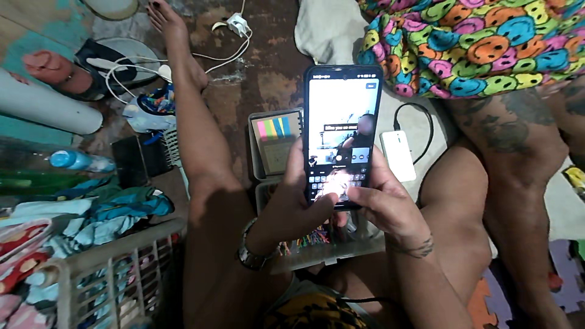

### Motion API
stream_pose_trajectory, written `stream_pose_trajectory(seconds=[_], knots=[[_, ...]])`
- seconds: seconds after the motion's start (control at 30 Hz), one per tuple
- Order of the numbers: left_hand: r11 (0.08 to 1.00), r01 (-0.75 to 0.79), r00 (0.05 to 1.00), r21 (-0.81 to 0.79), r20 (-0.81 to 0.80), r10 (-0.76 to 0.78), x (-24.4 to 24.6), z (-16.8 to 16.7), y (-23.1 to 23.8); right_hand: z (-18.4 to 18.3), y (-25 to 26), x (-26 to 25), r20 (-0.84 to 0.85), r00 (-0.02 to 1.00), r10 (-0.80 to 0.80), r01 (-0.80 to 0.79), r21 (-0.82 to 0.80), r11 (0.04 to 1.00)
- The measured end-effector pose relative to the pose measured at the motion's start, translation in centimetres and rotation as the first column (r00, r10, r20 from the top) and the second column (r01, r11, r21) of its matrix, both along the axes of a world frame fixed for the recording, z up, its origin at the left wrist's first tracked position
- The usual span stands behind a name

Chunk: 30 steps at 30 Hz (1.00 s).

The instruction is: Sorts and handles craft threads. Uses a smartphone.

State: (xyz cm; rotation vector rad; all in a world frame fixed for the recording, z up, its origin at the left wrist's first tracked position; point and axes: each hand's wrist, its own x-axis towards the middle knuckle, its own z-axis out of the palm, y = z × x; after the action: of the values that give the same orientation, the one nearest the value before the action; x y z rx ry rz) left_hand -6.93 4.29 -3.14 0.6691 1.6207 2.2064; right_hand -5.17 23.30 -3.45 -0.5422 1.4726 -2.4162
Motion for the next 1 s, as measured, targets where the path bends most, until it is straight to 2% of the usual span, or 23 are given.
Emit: stream_pose_trajectory(seconds=[0.27,0.37,0.63,0.83,1.0], knots=[[1.000,0.008,1.000,0.000,0.007,-0.008,0.0,-0.1,-0.1,0.1,0.0,0.0,0.007,1.000,0.010,-0.010,0.001,1.000],[1.000,0.007,1.000,-0.007,-0.007,-0.007,-0.1,-0.1,-0.1,0.1,-0.2,-0.1,0.001,1.000,-0.029,0.029,0.035,0.999],[0.999,0.033,0.999,0.027,0.021,-0.034,0.1,-0.2,-0.4,0.2,0.3,-0.1,-0.057,0.998,0.005,0.002,0.127,0.992],[0.994,0.069,0.996,0.080,0.046,-0.073,-0.3,-0.3,-0.5,-0.3,0.9,-0.3,-0.002,0.993,0.121,-0.121,-0.077,0.990],[0.994,0.080,0.995,0.079,0.052,-0.084,-0.2,-0.3,-0.6,-0.3,0.9,-0.4,-0.002,0.990,0.144,-0.143,-0.107,0.984]])
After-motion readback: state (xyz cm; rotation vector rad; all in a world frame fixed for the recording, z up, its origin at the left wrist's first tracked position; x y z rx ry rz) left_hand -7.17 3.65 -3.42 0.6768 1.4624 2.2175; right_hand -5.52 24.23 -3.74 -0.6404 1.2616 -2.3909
